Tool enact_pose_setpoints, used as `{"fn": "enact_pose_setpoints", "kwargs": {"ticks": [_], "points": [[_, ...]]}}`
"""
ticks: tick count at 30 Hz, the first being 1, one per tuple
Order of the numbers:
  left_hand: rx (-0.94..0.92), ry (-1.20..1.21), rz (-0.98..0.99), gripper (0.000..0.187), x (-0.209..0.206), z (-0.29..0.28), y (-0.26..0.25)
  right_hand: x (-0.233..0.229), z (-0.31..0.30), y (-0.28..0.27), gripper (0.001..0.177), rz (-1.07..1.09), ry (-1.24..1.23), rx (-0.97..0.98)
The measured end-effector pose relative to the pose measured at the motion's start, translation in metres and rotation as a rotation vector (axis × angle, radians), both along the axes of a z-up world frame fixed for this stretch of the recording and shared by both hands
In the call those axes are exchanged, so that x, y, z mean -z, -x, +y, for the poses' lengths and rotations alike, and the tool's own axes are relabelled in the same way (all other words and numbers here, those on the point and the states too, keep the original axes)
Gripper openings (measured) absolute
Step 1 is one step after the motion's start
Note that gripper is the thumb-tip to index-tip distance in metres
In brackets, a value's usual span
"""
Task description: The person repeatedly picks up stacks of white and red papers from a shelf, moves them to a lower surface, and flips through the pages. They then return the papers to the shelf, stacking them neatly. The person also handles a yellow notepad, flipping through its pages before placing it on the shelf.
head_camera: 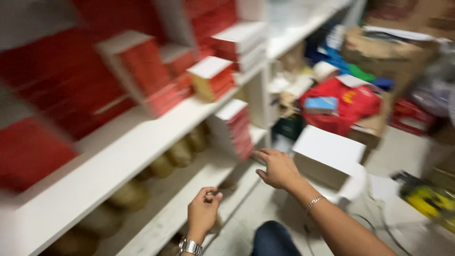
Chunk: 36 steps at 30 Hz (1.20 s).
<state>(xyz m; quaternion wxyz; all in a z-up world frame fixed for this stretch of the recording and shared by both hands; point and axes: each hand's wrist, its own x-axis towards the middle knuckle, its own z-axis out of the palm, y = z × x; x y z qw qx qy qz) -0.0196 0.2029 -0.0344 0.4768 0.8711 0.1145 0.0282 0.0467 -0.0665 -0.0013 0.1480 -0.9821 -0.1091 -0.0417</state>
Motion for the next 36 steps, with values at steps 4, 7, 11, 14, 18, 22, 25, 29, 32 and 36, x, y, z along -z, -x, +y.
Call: {"fn": "enact_pose_setpoints", "kwargs": {"ticks": [4, 7, 11, 14, 18, 22, 25, 29, 32, 36], "points": [[0.165, -0.019, 0.082, 0.02, -0.006, -0.068, -0.025, 0.055, -0.087, -0.003, 0.064, -0.06, -0.03, 0.137], [0.316, -0.144, 0.029, 0.019, 0.013, -0.114, -0.047, 0.074, -0.137, 0.007, 0.065, 0.066, -0.013, 0.33], [0.622, -0.402, -0.115, 0.035, 0.043, -0.175, -0.07, 0.086, -0.182, 0.028, 0.073, 0.215, 0.046, 0.559], [0.855, -0.581, -0.232, 0.049, 0.044, -0.225, -0.08, 0.066, -0.193, 0.05, 0.086, 0.406, -0.077, 0.611], [0.976, -0.81, -0.046, 0.066, -0.008, -0.295, -0.077, 0.072, -0.2, 0.065, 0.097, 0.386, -0.201, 0.521], [1.038, -0.806, -0.033, 0.074, 0.009, -0.339, -0.098, 0.087, -0.204, 0.059, 0.104, 0.391, -0.194, 0.537], [1.109, -0.858, -0.036, 0.078, 0.026, -0.353, -0.108, 0.092, -0.206, 0.057, 0.102, 0.402, -0.179, 0.527], [1.04, -0.934, -0.079, 0.06, 0.068, -0.358, -0.124, 0.105, -0.207, 0.06, 0.081, 0.248, -0.324, 0.52], [1.013, -0.93, -0.068, 0.054, 0.068, -0.362, -0.132, 0.1, -0.205, 0.066, 0.084, 0.085, -0.664, 0.651], [1.0, -0.91, -0.051, 0.052, 0.072, -0.362, -0.139, 0.155, -0.206, 0.053, 0.106, -0.061, -1.151, 0.742]]}}
